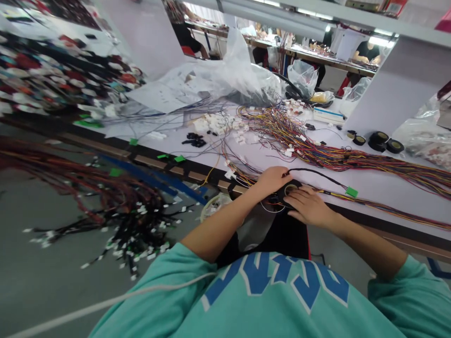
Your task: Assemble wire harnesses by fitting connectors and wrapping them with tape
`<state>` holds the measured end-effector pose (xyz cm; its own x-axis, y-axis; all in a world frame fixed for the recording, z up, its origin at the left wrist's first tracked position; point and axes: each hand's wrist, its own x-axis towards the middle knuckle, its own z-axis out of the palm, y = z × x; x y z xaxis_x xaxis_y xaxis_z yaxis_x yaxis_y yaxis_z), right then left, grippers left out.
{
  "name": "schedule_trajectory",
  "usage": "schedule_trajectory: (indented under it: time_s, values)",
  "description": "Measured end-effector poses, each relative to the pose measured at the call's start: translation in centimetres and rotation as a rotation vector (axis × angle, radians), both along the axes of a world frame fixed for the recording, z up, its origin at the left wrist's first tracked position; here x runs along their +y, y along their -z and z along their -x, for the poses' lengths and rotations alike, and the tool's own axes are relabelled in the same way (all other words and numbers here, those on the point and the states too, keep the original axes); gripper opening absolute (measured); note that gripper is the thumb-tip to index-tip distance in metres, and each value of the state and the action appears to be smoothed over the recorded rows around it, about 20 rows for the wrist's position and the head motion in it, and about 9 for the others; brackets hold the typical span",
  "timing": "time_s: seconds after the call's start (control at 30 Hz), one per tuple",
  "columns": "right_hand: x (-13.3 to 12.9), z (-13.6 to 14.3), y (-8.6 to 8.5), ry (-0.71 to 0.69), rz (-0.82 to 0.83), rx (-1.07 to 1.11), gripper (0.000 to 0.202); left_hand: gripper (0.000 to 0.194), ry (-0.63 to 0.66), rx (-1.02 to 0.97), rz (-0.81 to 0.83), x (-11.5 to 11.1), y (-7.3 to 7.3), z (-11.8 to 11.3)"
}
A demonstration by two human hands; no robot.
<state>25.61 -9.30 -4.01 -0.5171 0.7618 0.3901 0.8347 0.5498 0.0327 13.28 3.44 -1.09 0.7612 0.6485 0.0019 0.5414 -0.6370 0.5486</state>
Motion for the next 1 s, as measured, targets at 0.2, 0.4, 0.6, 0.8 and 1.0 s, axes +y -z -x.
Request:
schedule_trajectory:
  time_s: [0.2, 0.4, 0.6, 0.8, 1.0]
  values:
    - [-0.2, -1.3, -1.6, 0.075, 0.073, -0.075, 0.026, 0.026, -0.044, -0.193, 0.254, 0.6, 1.1, 0.3]
    - [2.6, -2.2, -4.3, 0.465, 0.243, -0.194, 0.035, 0.02, 0.003, -0.316, 0.096, -0.2, 1.4, 0.5]
    - [5.5, -1.8, -3.2, 0.453, 0.321, -0.105, 0.032, 0.023, -0.092, -0.173, 0.015, -1.2, 1.5, -0.2]
    - [5.6, -2.0, -2.8, 0.426, 0.324, -0.085, 0.031, 0.025, -0.146, -0.06, 0.009, -1.8, 1.2, -0.5]
    - [5.4, -2.5, -2.4, 0.4, 0.278, -0.099, 0.037, 0.025, -0.201, 0.099, -0.076, -2.5, 1.0, -1.1]
